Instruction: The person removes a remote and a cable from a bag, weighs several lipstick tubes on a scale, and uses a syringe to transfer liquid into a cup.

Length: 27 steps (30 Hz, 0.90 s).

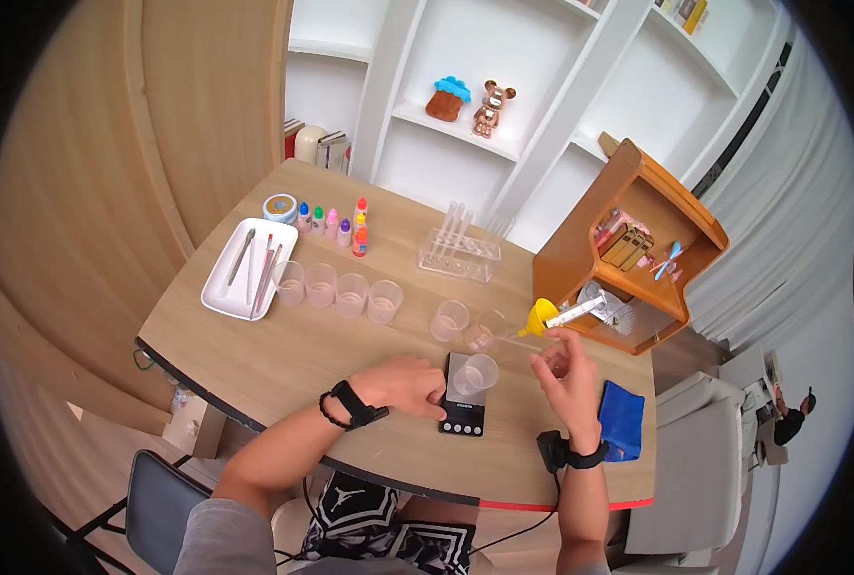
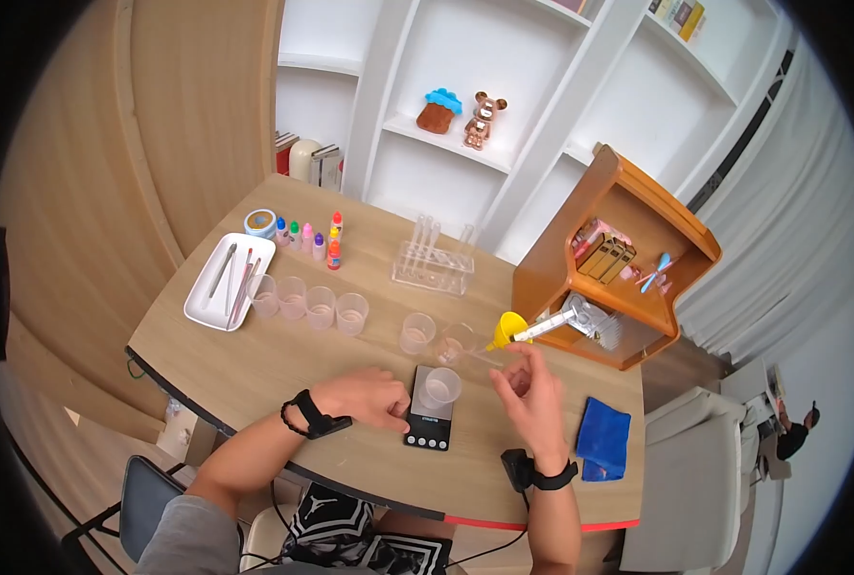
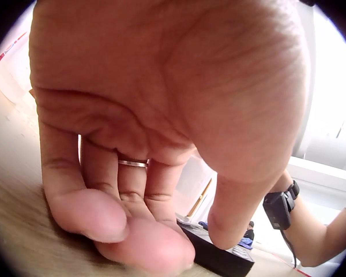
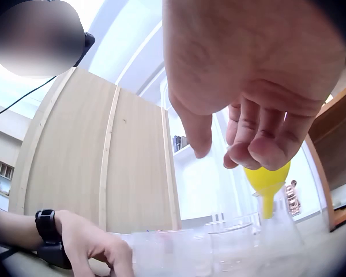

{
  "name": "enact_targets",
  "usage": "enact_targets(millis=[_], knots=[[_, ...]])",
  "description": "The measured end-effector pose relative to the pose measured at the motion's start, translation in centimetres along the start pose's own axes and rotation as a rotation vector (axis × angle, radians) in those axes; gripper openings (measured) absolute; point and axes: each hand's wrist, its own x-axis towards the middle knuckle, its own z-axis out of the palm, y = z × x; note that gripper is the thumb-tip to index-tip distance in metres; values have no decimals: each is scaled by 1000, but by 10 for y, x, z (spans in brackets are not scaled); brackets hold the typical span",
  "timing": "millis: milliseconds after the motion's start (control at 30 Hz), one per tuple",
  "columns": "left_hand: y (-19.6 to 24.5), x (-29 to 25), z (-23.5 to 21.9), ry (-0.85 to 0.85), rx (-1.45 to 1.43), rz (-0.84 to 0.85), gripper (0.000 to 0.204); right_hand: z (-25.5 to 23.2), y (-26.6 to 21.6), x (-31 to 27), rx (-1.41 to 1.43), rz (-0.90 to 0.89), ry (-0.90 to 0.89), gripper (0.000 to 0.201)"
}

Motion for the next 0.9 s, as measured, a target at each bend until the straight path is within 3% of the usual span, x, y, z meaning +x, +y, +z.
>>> enact_targets(millis=[133,233,400,567,900], knots=[[1,-1,-3,-9,-18,-24,35,9,11,12,-40,-48,-120,16],[0,-1,-2,5,-13,-3,35,11,7,18,97,30,-163,7],[0,-1,-2,6,-33,-7,36,-20,-24,36,63,-167,83,9],[0,2,-2,-7,-19,-8,37,-51,-53,29,202,-191,124,10],[-3,3,1,-54,-41,-32,35,-23,-51,31,-33,-329,-268,10]])
